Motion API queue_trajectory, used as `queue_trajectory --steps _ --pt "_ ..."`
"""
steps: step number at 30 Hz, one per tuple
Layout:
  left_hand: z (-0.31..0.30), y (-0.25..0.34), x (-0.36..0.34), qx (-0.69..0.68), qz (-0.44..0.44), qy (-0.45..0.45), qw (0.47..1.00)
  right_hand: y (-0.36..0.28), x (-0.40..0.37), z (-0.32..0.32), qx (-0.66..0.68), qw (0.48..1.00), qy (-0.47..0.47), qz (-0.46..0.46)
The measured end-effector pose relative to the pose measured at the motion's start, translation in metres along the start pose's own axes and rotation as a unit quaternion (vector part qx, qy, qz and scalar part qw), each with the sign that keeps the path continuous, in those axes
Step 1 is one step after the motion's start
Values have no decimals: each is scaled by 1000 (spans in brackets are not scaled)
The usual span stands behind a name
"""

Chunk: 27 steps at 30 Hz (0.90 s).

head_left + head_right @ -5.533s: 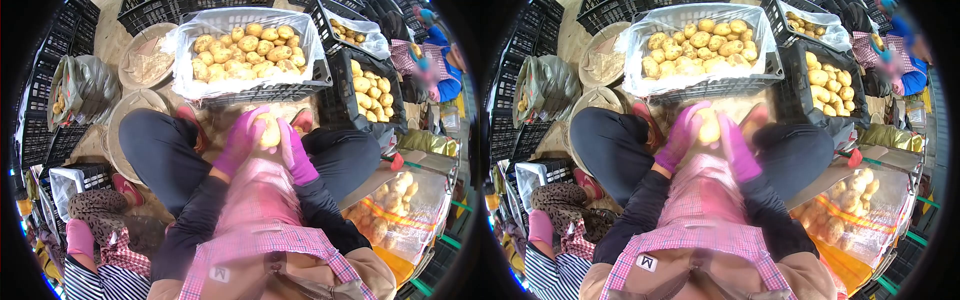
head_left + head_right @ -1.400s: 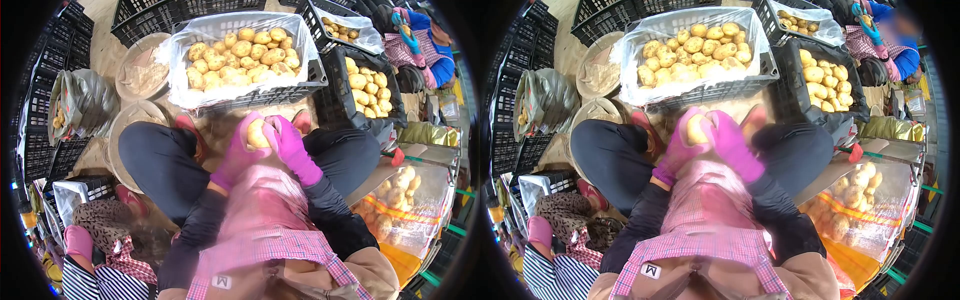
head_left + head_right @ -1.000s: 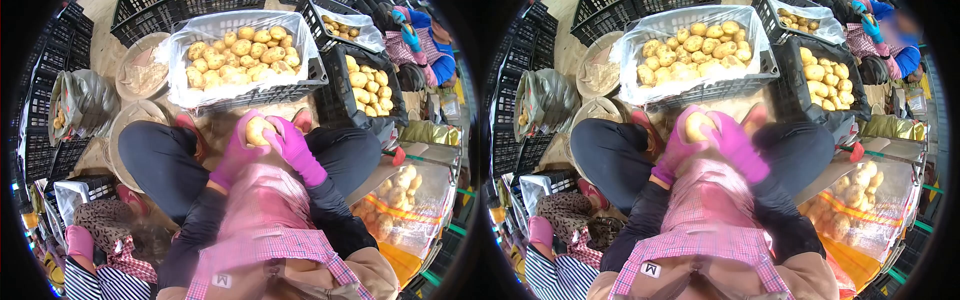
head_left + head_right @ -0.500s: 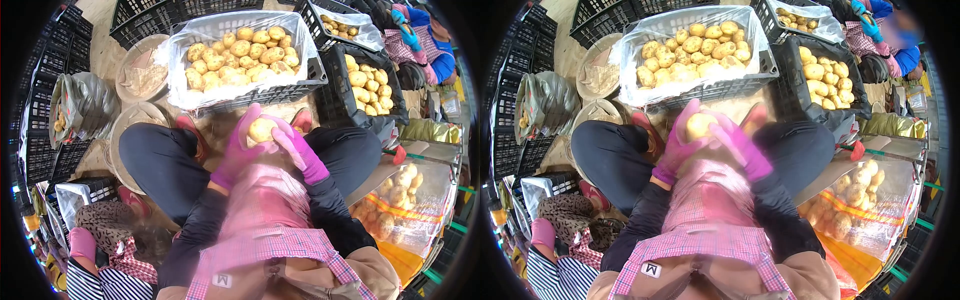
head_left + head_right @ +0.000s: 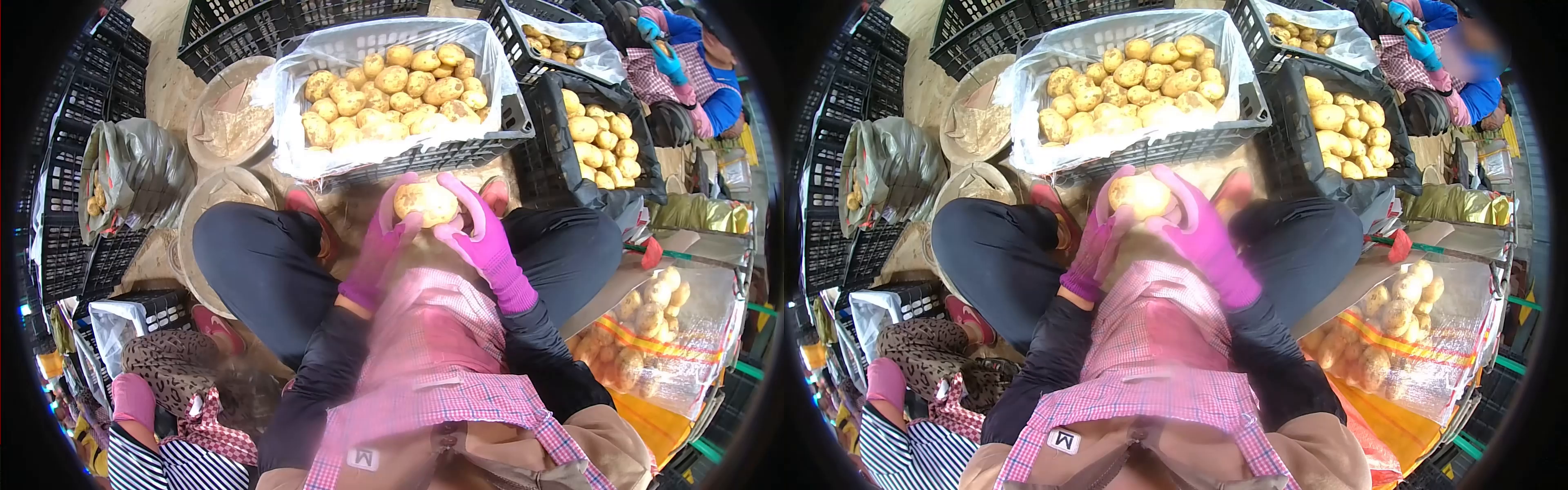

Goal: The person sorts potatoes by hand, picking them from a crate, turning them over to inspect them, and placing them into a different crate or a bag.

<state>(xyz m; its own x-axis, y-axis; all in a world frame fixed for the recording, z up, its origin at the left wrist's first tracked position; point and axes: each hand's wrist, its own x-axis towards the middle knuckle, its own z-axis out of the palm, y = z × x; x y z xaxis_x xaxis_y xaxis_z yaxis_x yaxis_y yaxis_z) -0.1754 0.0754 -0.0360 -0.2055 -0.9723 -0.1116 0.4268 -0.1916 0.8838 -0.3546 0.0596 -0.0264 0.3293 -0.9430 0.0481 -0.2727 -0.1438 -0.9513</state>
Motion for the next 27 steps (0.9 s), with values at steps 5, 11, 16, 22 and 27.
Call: queue_trajectory --steps 5,11,16,22,27 --pt "6 7 -4 129 -14 0 992 -19 -7 1 -3 1000 19 15" --pt "27 -2 5 151 -49 -53 986 -23 -13 -20 290 955 53 22" --pt "10 -30 6 -28 -62 -8 998 -140 -44 -131 122 927 329 -135" --pt "24 -24 -1 22 -53 -67 996 -152 -78 -169 -331 846 397 -128" --pt "15 -15 -9 68 -24 -63 995 -131 -77 -162 -310 821 464 -125"
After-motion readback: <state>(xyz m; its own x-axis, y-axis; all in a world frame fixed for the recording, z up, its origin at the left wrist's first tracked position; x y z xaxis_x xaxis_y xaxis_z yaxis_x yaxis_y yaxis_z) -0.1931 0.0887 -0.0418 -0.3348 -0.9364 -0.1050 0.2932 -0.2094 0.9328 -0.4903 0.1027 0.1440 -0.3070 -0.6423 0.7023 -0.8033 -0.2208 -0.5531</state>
